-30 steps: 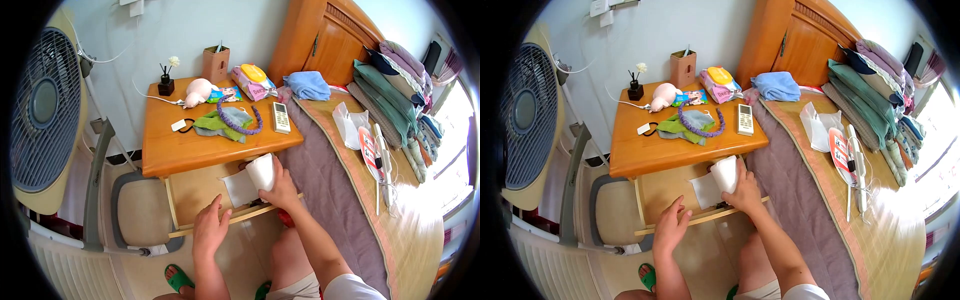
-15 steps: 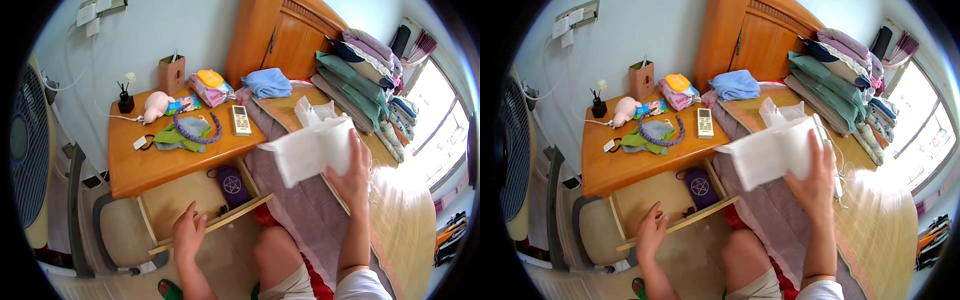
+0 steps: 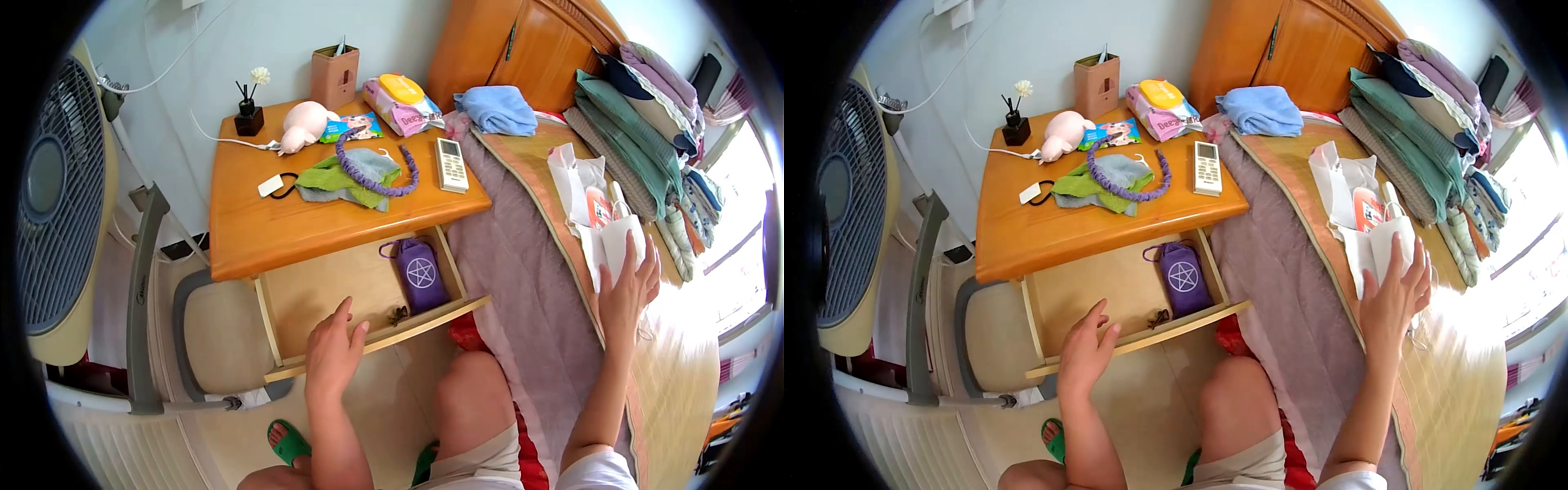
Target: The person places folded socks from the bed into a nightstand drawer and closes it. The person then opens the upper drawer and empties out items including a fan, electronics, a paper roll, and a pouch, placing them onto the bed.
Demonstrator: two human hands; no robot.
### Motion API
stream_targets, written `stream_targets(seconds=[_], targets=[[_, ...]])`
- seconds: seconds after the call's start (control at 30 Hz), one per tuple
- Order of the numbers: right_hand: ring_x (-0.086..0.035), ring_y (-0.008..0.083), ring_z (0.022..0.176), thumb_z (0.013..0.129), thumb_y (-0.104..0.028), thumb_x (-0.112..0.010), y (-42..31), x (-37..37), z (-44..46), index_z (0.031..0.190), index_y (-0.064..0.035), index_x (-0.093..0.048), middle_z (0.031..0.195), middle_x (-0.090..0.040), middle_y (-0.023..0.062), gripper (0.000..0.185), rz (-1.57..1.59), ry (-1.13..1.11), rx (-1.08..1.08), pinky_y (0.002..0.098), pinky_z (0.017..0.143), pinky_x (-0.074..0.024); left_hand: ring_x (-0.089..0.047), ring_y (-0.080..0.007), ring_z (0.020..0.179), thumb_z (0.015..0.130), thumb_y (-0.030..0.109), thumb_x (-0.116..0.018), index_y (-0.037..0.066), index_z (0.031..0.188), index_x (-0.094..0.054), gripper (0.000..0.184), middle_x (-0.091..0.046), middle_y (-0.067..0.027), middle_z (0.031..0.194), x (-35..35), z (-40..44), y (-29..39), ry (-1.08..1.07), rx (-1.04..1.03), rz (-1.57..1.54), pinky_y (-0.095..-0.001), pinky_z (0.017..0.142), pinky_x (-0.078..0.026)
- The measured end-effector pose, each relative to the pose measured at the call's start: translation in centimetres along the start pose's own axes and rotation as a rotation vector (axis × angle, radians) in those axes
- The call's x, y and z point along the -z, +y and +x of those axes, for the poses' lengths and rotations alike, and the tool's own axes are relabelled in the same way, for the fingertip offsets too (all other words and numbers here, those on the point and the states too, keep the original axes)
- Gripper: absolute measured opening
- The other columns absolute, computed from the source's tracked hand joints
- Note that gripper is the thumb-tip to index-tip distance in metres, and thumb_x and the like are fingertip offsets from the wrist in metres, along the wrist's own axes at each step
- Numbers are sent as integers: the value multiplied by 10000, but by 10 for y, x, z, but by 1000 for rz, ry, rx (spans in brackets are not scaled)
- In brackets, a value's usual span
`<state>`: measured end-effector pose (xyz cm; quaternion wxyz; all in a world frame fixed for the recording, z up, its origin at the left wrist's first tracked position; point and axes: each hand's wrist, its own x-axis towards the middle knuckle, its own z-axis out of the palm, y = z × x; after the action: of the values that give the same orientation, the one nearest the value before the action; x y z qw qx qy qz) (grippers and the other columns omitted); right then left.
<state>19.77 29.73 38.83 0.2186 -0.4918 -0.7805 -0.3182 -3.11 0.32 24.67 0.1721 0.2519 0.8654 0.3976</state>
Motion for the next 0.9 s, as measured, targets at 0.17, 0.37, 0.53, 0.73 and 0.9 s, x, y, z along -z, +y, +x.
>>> stream_targets(seconds=[0.17, 0.37, 0.53, 0.73, 0.9], targets=[[-505, 400, 1190, 813, -77, -688, -89, -7, -37, 1269, -25, -538, 1244, -543, 226, 483, 890, -153, 469, 452, 997, -428, -606, -323, 1119, 913, 270, -620, 40, 1365, -509, 520, -664, -186, 1148, -3, 1, 3, -10, 6, 21, -400, 967, -454], [-618, 405, 1049, 824, -254, -709, -213, -87, -64, 1226, 91, -523, 1105, -623, 285, 561, 783, -847, 539, 440, 909, -503, -607, -328, 1110, 910, 277, -625, 39, 1362, -512, 523, -667, -181, 1141, 1, -7, 11, -25, 23, 40, -401, 973, -451], [-636, 404, 1040, 753, -531, -723, -264, -148, -77, 1226, 178, -484, 1123, -629, 286, 886, 455, -955, 573, 415, 910, -513, -627, -363, 978, 914, 242, -609, -17, 1302, -539, 471, -670, -208, 1034, 3, -17, -2, 110, -99, 53, -437, 892, -476], [-474, 382, 1280, 625, -504, -835, -276, -133, -70, 1393, 91, -273, 1391, -433, 259, 1123, 385, -1182, 366, 406, 1030, -455, -599, -325, 1119, 913, 284, -624, 49, 1361, -516, 517, -652, -182, 1169, 9, -20, 3, 35, 44, 23, -403, 963, -458], [-520, 391, 1227, 589, -467, -855, -272, -131, -71, 1308, 116, -352, 1311, -498, 280, 1054, 443, -1075, 432, 399, 1016, -461, -624, -372, 978, 915, 247, -609, -14, 1329, -513, 498, -666, -219, 1035, 1, -21, 6, 39, -126, 52, -442, 890, -475]])
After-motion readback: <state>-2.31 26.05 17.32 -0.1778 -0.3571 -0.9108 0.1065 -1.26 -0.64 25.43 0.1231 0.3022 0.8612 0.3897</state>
